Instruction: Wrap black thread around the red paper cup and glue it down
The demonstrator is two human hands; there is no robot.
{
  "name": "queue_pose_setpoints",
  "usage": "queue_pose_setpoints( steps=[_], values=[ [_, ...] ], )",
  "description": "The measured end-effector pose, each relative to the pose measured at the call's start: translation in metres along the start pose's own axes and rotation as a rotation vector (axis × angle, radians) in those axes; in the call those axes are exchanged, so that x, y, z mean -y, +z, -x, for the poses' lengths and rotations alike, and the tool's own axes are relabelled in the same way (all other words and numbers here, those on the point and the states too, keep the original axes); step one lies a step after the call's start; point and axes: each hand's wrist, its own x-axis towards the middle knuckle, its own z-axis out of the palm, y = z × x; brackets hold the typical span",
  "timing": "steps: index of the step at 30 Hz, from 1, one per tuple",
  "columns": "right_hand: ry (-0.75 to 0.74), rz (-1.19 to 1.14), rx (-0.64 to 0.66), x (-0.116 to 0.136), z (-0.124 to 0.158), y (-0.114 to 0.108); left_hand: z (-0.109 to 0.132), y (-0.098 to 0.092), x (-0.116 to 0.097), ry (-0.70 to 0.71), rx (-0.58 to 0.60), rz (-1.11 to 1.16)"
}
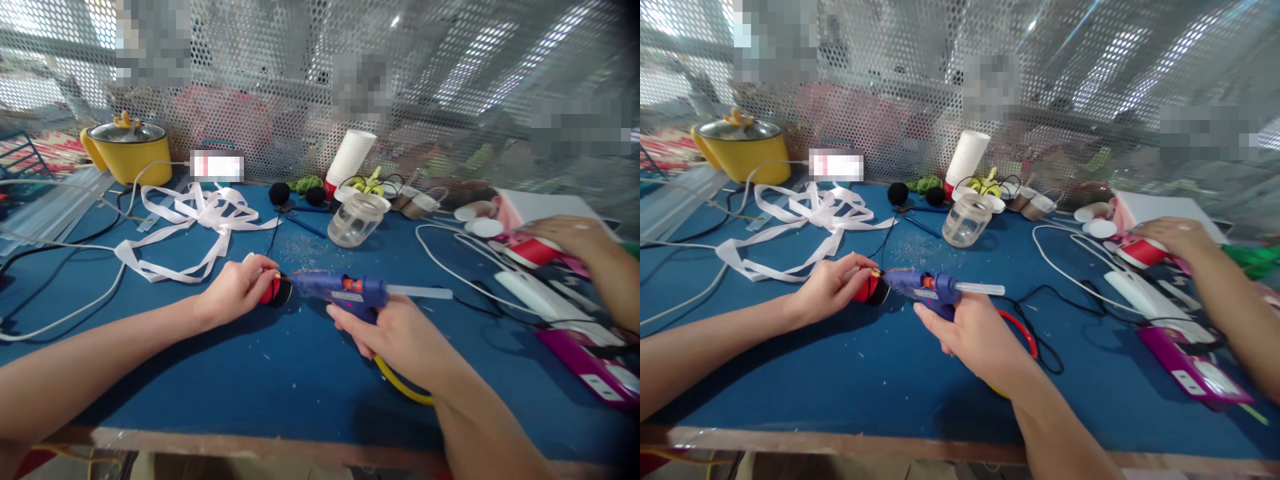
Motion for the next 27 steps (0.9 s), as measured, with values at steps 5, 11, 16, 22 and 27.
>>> queue_pose_setpoints(
  steps=[5, 11, 16, 22, 27],
  values=[
    [-0.023, -0.059, -0.006, 0.0, -0.006, -0.001, 0.002, 0.0, 0.001, 0.035, 0.011, -0.012],
    [-0.037, -0.05, 0.023, -0.001, -0.012, 0.0, 0.002, 0.001, 0.002, 0.063, 0.013, -0.019],
    [-0.032, -0.053, 0.025, -0.002, -0.012, 0.001, 0.001, 0.001, 0.001, 0.076, 0.009, -0.028],
    [-0.02, -0.051, -0.004, -0.002, -0.007, 0.0, 0.001, 0.001, 0.002, 0.077, 0.007, -0.029],
    [-0.036, -0.058, -0.015, -0.001, -0.008, 0.0, 0.001, 0.001, 0.002, 0.06, 0.013, -0.034]
  ],
)
